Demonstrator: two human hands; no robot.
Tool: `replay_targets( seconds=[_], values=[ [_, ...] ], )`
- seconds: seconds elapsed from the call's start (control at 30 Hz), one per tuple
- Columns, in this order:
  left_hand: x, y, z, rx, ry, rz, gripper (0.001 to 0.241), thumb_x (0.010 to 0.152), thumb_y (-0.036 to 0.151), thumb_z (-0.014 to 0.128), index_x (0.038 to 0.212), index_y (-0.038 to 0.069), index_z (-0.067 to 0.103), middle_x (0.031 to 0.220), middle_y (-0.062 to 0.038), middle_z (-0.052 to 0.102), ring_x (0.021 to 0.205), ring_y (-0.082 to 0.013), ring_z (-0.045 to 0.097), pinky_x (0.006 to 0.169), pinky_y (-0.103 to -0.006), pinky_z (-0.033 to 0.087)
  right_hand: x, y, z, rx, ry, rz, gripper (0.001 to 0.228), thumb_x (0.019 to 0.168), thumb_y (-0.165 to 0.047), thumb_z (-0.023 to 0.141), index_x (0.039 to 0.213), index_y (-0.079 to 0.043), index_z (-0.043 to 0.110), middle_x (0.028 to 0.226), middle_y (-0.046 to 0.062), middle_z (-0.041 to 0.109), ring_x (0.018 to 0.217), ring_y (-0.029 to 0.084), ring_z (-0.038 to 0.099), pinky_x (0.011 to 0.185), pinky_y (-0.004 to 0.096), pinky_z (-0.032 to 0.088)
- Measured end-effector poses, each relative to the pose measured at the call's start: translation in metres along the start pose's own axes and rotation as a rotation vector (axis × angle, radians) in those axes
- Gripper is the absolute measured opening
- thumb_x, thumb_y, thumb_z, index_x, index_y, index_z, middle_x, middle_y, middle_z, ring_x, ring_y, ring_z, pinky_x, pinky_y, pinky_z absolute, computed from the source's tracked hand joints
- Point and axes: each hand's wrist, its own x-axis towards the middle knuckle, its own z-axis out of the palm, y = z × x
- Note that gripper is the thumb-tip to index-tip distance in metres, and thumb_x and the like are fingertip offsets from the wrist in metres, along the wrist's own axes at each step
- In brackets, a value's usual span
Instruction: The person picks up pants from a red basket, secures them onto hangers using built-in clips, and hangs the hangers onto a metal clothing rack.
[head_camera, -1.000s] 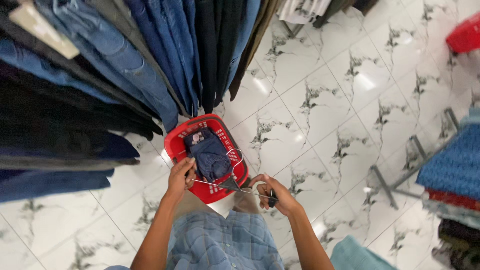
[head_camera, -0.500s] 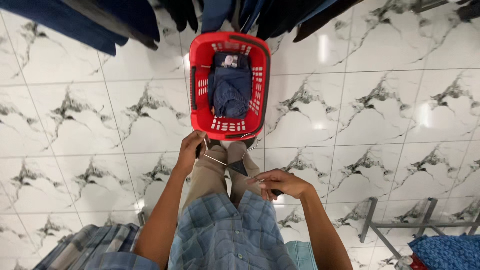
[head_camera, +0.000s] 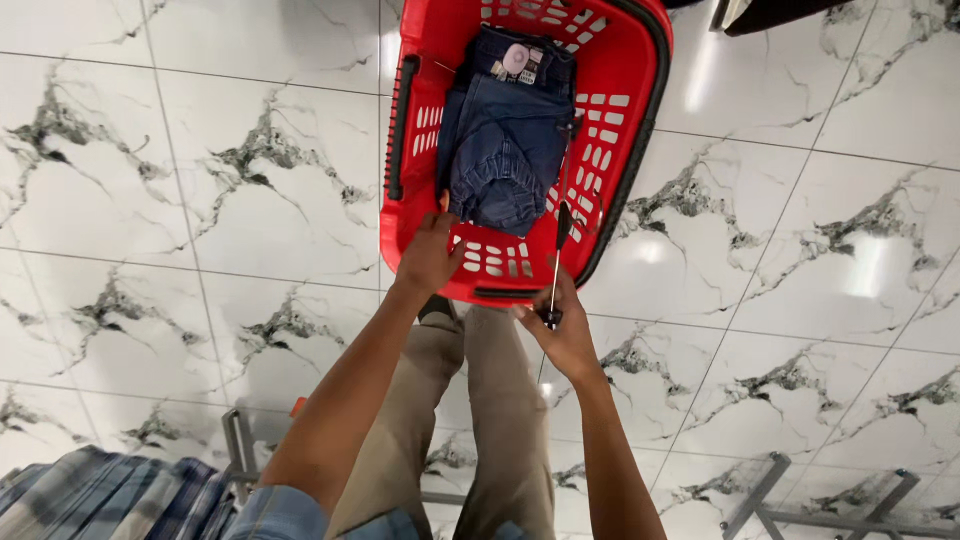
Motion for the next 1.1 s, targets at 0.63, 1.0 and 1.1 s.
replay_targets(
  seconds=[0.63, 1.0, 1.1],
  values=[
    [0.163, 0.026, 0.035, 0.499, 0.081, -0.007, 0.077, 0.082, 0.017, 0.071, 0.150, 0.020, 0.035, 0.126, -0.017, 0.065, 0.110, -0.0449, 0.059, 0.080, -0.0563, 0.047, 0.180, 0.046, 0.012, -0.660, 0.364, -0.496, 0.019, 0.082, -0.015, 0.076, 0.100, -0.016, 0.081, 0.078, 0.004, 0.071, 0.072, 0.024, 0.073, 0.065, 0.034, 0.060],
    [0.042, 0.076, -0.072, -0.662, 0.144, 0.352, 0.054, 0.071, 0.023, 0.068, 0.125, 0.034, 0.068, 0.101, -0.007, 0.078, 0.096, -0.0245, 0.070, 0.087, -0.0378, 0.057, 0.135, 0.013, 0.005, -0.299, 0.293, -0.474, 0.012, 0.086, -0.014, 0.078, 0.090, -0.003, 0.079, 0.063, 0.013, 0.071, 0.044, 0.017, 0.063, 0.049, 0.030, 0.052],
    [0.033, 0.069, -0.082, -1.085, 0.065, 0.476, 0.042, 0.074, 0.015, 0.069, 0.115, 0.016, 0.063, 0.102, -0.011, 0.071, 0.083, -0.0207, 0.070, 0.067, -0.0334, 0.059, 0.085, 0.021, 0.001, -0.299, 0.342, -0.558, 0.014, 0.088, -0.020, 0.077, 0.082, -0.008, 0.077, 0.078, 0.001, 0.076, 0.072, 0.010, 0.064, 0.068, 0.025, 0.052]
  ],
)
